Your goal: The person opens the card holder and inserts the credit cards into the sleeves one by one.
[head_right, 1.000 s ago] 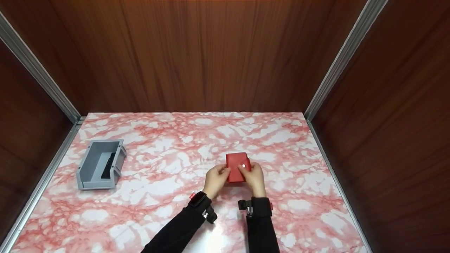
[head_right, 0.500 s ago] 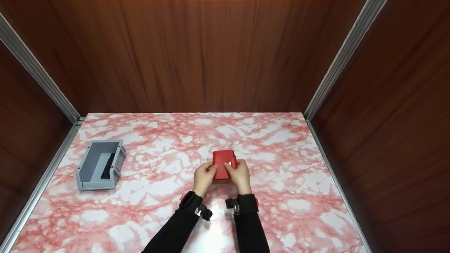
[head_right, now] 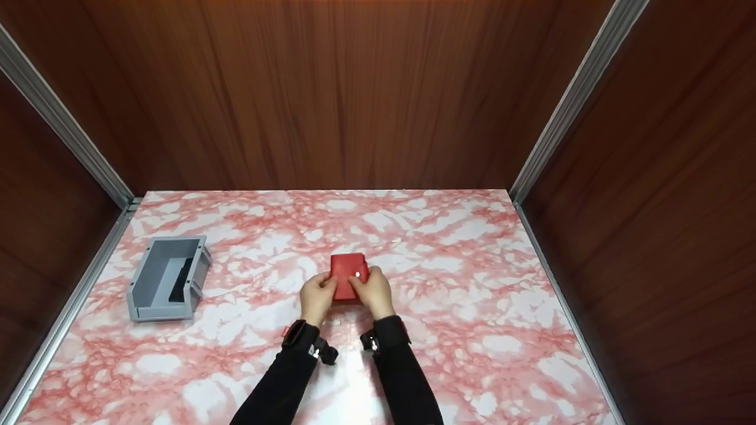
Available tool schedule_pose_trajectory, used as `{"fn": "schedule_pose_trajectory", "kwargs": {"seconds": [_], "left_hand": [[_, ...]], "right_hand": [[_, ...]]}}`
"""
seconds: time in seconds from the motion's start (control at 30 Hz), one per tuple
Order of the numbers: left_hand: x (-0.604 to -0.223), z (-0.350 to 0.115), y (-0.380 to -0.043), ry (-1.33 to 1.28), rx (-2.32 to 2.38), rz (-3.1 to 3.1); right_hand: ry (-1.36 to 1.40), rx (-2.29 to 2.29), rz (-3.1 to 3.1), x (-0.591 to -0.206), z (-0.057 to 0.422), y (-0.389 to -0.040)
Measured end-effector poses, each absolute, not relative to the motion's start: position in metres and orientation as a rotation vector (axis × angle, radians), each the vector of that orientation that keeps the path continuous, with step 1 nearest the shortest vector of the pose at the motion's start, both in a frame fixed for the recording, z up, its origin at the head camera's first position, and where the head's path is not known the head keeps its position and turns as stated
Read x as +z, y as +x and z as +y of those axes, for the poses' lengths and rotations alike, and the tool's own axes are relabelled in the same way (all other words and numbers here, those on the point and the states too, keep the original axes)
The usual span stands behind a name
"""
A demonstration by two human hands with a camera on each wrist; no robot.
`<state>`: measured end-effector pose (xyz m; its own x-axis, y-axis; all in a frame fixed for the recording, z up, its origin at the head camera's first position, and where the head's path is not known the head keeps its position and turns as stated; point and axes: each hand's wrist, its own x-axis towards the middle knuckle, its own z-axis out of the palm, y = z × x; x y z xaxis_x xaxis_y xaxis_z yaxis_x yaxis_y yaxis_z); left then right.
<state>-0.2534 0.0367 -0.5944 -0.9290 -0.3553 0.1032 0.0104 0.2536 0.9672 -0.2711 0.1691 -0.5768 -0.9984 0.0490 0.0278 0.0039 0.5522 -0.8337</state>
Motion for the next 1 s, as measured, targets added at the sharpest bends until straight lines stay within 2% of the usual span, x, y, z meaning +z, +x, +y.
{"fn": "schedule_pose_trajectory", "kwargs": {"seconds": [0.47, 1.0], "left_hand": [[-0.604, 0.007, -0.252, 0.493, -1.588, -2.517], [-0.614, 0.001, -0.257, 0.410, -1.425, -2.669]], "right_hand": [[0.105, 1.150, -2.885, -0.593, 0.146, -0.275], [0.145, 0.917, -2.981, -0.600, 0.141, -0.274]]}}
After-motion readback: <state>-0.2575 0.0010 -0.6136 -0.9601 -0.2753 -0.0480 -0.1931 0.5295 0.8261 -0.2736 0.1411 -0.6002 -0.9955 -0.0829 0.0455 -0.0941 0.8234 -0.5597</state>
